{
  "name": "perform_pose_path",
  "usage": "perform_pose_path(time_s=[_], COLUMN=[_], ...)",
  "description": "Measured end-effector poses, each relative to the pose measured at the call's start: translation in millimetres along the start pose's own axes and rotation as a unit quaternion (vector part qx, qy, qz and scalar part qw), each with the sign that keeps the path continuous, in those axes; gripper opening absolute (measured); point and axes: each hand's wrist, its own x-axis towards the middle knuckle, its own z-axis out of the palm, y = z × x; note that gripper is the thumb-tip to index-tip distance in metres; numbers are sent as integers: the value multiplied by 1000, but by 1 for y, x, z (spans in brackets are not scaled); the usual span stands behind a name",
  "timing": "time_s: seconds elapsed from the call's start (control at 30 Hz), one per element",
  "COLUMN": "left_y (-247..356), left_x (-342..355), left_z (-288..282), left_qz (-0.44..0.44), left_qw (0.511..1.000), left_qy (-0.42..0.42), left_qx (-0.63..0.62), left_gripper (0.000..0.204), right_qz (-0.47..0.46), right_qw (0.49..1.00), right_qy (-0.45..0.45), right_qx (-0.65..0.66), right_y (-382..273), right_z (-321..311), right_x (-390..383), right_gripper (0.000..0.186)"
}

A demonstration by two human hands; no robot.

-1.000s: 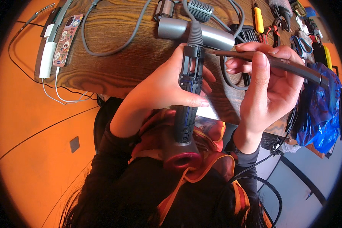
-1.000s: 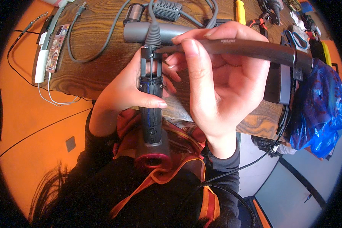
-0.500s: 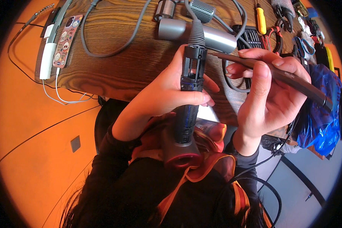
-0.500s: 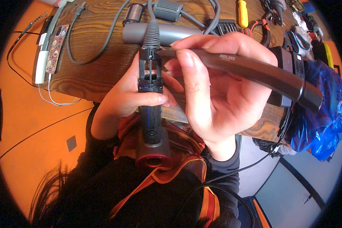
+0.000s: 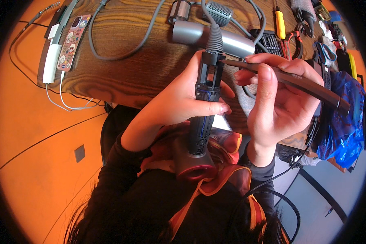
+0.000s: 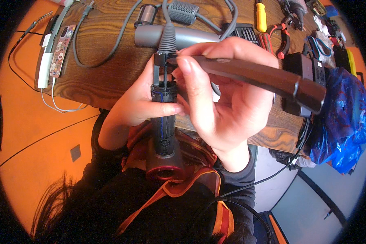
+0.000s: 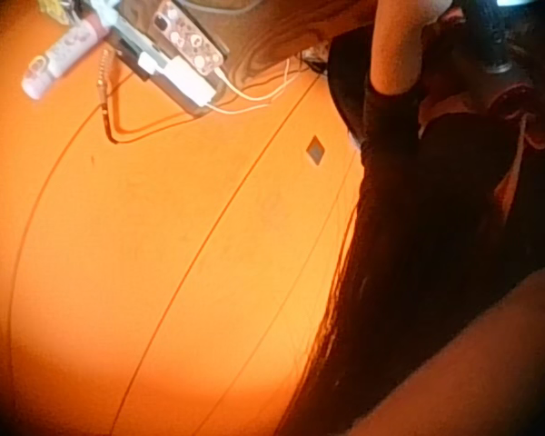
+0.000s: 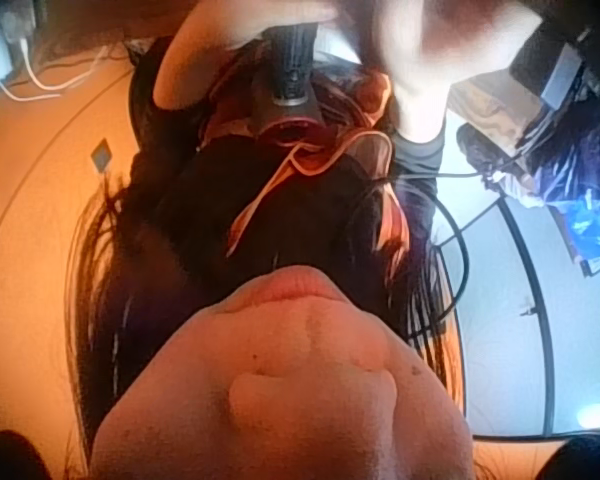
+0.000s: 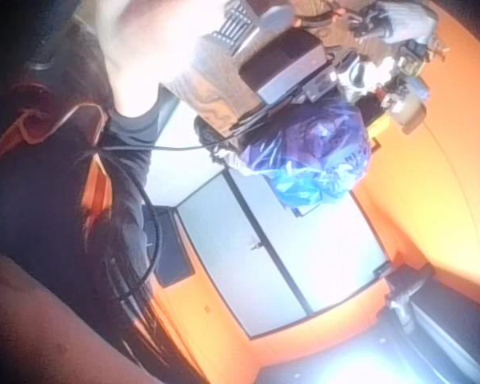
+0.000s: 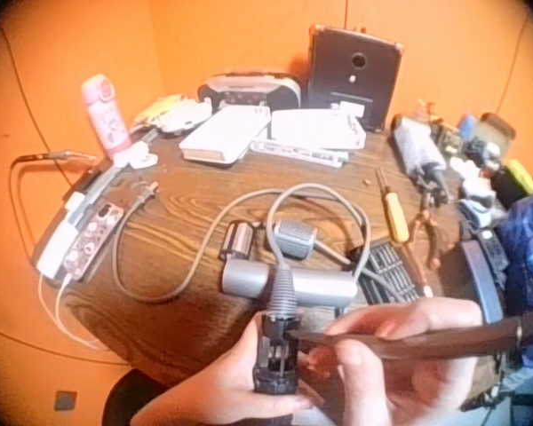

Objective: The person uses a screwdriver to pry open the casing of a hair dryer, then removes the internal components. They continue to disassemble the device by separating the handle and body sections.

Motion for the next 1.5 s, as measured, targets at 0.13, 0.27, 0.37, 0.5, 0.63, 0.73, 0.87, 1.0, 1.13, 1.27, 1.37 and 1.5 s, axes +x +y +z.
perform_pose_path(time_s=[0.13,0.27,0.37,0.5,0.63,0.73,0.87,1.0,1.13,1.27,1.37,1.5], left_y=[-1,-1,2,6,9,11,9,7,8,6,3,2], left_x=[1,0,-1,-4,-3,-2,-2,-1,-4,-2,-3,-4], left_z=[0,0,0,2,5,6,8,7,7,4,4,2], left_qz=[7,-3,19,-90,-57,-49,-44,-46,-52,-43,-11,-5], left_qw=[1000,1000,1000,993,998,998,998,998,997,998,1000,1000], left_qy=[-5,-1,15,23,8,13,34,34,21,18,27,15], left_qx=[-18,4,17,-69,-17,-48,-21,-19,-61,-37,-8,8], left_gripper=[72,74,78,83,76,78,76,76,73,85,86,87], right_qz=[-20,-77,-118,-71,-50,-46,-36,-31,-42,-40,-4,-12], right_qw=[997,979,966,968,972,975,978,981,988,999,996,997], right_qy=[-49,-126,-188,-201,-184,-171,-155,-145,-111,-10,31,-69], right_qx=[-56,-143,-131,-129,-135,-137,-134,-127,-102,18,82,-28], right_y=[-1,-2,-6,-21,-27,-30,-30,-26,-18,-5,-3,1], right_z=[-4,-9,-15,-26,-30,-31,-31,-34,-38,-31,-25,-23], right_x=[0,4,6,-1,-9,-9,-8,-7,-5,-10,-14,-9], right_gripper=[27,30,29,27,25,23,21,19,17,16,19,12])
